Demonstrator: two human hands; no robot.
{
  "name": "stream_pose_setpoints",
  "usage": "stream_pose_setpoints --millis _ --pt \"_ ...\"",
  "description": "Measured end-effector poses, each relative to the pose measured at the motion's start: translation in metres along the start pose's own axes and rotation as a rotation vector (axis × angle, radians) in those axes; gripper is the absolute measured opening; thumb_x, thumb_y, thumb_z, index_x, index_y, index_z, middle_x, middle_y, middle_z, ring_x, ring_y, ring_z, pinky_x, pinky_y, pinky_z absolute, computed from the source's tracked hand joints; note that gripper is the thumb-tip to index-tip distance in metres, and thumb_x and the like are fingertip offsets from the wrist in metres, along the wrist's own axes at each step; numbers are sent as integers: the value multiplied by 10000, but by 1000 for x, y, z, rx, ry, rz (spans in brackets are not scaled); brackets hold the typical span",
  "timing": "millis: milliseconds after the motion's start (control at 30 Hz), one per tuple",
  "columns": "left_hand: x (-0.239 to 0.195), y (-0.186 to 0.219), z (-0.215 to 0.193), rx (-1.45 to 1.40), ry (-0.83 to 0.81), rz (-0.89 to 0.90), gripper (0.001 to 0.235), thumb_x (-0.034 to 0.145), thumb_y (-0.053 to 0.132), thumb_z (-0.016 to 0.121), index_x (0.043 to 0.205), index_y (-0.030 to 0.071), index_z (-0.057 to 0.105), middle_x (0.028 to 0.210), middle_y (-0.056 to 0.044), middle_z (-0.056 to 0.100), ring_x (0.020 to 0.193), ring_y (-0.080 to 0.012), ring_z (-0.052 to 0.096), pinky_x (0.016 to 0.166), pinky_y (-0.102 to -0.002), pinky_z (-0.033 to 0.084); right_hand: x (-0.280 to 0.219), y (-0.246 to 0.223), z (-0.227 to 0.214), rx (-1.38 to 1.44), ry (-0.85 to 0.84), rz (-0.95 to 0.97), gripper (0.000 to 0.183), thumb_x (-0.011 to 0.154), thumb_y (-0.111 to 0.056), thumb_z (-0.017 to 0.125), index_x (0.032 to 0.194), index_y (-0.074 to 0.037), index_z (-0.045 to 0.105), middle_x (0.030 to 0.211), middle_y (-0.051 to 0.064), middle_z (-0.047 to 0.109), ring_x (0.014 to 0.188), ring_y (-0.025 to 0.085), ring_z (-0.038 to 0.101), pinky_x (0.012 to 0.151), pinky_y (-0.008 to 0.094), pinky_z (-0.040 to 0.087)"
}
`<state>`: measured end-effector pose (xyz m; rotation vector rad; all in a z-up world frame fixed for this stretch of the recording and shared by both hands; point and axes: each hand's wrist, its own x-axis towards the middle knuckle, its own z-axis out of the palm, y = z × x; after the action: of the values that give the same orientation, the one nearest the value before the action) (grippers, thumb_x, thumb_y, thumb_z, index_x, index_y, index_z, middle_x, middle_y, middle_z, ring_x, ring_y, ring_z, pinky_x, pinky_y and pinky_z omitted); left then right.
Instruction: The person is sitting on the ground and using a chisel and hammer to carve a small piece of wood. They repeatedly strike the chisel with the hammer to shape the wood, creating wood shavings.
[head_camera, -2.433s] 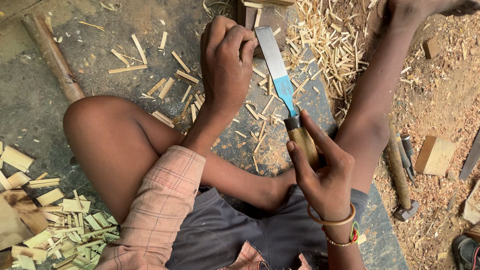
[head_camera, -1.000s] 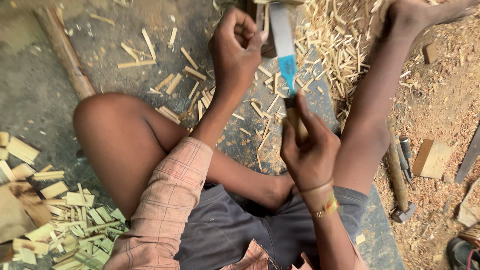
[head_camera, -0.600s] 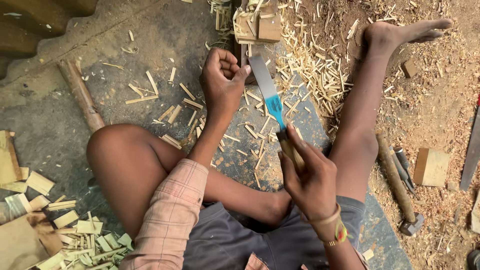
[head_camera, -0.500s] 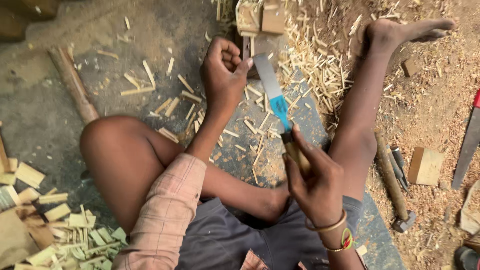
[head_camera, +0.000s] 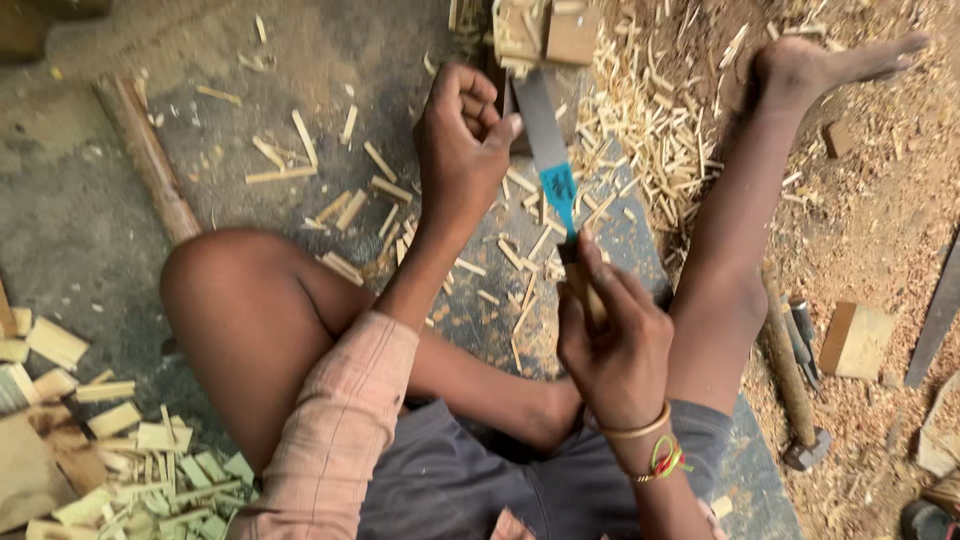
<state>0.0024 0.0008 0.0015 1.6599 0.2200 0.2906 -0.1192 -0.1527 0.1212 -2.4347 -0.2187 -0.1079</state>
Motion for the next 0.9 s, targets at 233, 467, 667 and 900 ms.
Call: stream_pose_setpoints --millis 233,467,667,900 --pt "7 -2 -2 34 -19 -84 313 810 9 821 981 73 566 774 8 626 648 -83 616 595 -261 526 -3 16 16 24 -5 155 512 902 -60 736 1406 -70 647 978 179 745 784 263 753 724 328 565" --pt "-3 16 -7 144 -73 58 140 883 2 762 1003 69 737 797 -14 637 656 -118 623 571 -280 487 -11 21 2 389 10 298 530 947 -99 724 1459 -60 592 1041 64 760 808 42 633 657 221 538" --pt "-15 13 -11 287 -72 296 195 924 -7 740 1113 37 716 940 -83 615 739 -158 671 631 -294 520 -32 26 -10 371 -26 409 558 921 -77 717 1462 -69 584 1004 40 758 730 22 612 607 204 519" --pt "-17 15 -7 204 -7 252 134 954 27 738 1084 52 725 910 -45 618 688 -119 644 601 -274 516 -28 28 -10 322 -49 314 538 926 -74 734 1447 -53 600 975 53 762 773 17 612 647 209 527"
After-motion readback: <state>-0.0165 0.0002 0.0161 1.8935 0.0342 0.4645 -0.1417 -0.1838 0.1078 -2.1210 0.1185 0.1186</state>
